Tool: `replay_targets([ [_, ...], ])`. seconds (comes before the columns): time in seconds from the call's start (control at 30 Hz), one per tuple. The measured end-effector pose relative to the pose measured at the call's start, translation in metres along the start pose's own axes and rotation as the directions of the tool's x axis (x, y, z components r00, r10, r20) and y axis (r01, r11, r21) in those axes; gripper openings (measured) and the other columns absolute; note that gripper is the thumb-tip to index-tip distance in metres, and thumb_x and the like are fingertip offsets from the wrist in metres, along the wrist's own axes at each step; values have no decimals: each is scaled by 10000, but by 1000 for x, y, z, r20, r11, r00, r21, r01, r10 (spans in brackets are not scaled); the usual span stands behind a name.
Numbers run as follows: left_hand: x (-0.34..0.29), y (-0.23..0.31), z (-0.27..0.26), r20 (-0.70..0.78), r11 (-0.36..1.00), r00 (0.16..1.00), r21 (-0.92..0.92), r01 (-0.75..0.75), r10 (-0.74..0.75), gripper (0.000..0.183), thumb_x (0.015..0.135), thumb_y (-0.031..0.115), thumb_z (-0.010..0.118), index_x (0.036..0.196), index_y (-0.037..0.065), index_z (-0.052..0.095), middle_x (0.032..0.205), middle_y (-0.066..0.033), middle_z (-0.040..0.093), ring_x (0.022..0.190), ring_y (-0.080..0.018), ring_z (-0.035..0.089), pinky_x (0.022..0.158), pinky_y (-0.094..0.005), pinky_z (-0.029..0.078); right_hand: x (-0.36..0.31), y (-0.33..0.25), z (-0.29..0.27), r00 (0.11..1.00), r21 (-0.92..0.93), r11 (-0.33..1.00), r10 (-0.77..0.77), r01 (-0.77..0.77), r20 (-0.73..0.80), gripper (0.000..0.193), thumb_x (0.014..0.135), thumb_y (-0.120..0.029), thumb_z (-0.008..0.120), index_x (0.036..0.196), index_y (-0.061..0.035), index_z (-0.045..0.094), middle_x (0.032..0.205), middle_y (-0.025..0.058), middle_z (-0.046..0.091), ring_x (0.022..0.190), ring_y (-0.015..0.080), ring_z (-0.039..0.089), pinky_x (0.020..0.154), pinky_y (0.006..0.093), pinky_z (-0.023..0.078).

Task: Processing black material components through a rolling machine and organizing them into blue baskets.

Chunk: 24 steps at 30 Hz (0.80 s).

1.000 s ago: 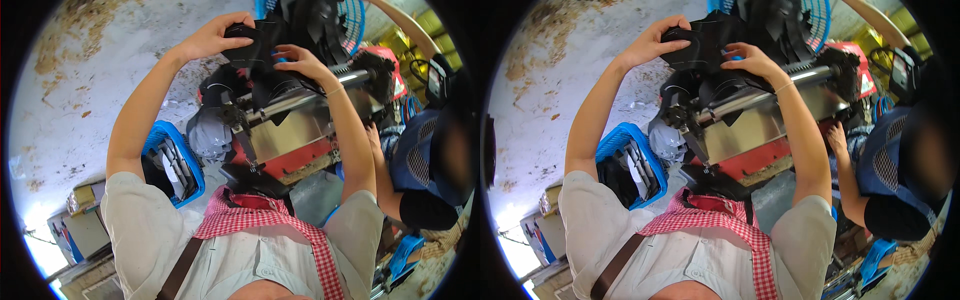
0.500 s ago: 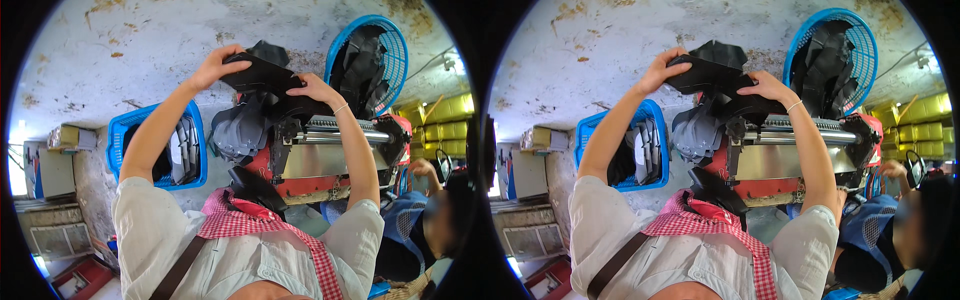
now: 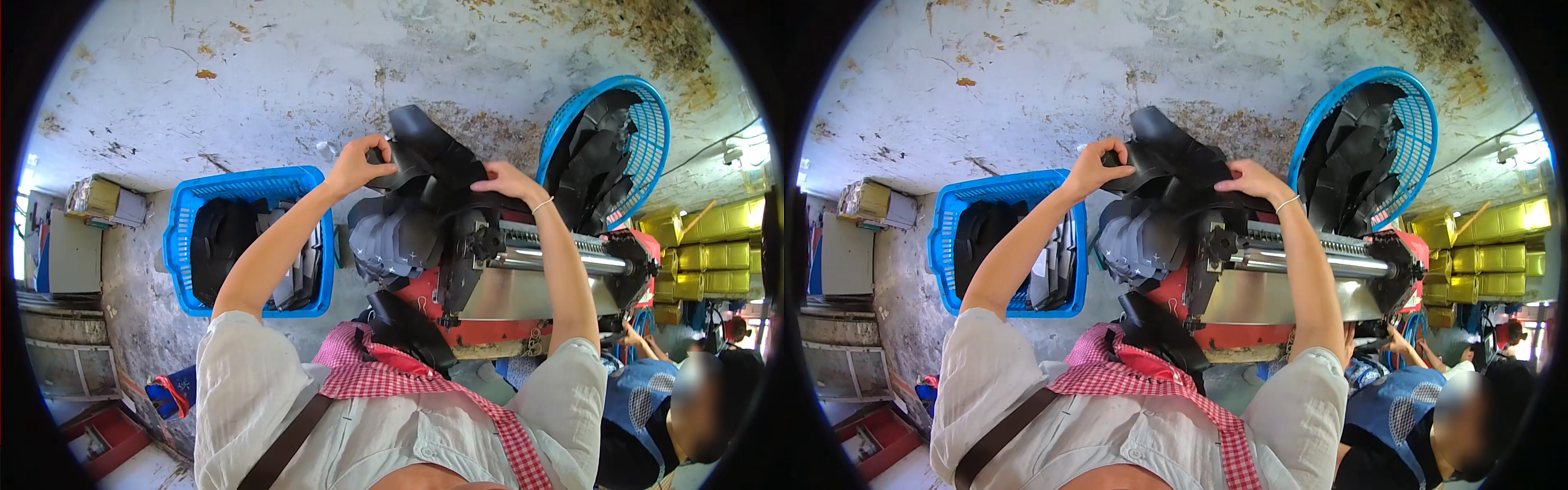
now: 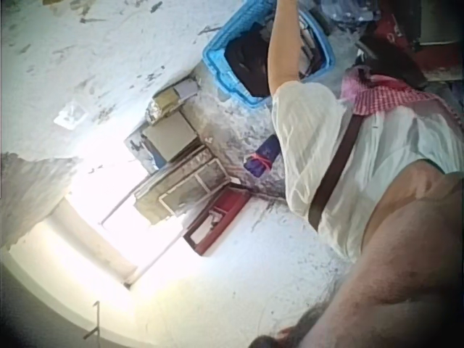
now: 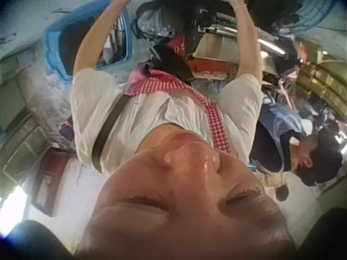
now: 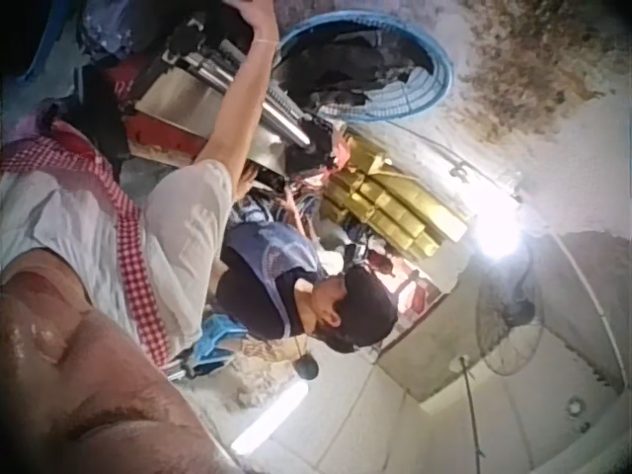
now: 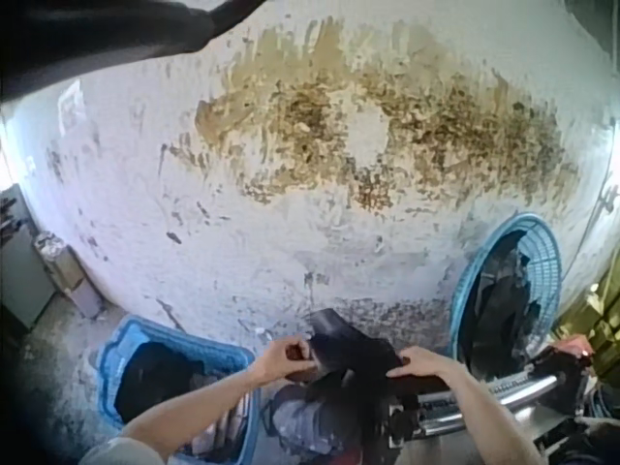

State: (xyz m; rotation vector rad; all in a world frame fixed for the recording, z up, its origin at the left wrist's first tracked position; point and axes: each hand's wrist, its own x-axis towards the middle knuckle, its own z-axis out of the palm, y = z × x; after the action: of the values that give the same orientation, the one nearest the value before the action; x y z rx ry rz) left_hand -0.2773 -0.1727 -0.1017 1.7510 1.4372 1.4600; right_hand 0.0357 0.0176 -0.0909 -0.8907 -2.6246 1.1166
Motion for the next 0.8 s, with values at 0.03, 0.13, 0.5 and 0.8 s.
replay_targets([
  [0.03,0,1,-4,23,996,999,-82,29,-28,208,720,113,767,780,60,575,748,3,588,733,-90,527,682,-269,438,7,-2,1,999,-39,999,27,-25,40,365,796,-241,779,1049,5,688,935,36,696,822,83,571,752,253,469],
  [0.13,0,3,-8,58,985,996,-160,70,-62,161,738,80,736,811,54,595,801,6,601,785,-91,538,724,-261,443,16,1,5,997,-17,999,32,-31,69,322,789,-235,785,997,-4,703,903,13,696,804,74,566,745,264,469],
  [0.5,12,69,-28,106,916,971,323,-236,213,201,907,112,555,997,-45,643,974,-176,660,934,-289,636,825,-353,478,-46,-120,-54,999,163,986,-36,38,-21,284,812,-180,761,998,21,684,888,1,688,802,72,579,733,263,484],
  [0.8,9,91,-85,-17,811,958,537,-233,287,369,756,231,721,1031,-3,648,879,-177,678,801,-267,657,766,-362,514,-59,-211,-57,900,-458,886,-144,-68,-412,323,868,-292,690,998,0,644,819,2,651,800,97,570,760,244,459],
])
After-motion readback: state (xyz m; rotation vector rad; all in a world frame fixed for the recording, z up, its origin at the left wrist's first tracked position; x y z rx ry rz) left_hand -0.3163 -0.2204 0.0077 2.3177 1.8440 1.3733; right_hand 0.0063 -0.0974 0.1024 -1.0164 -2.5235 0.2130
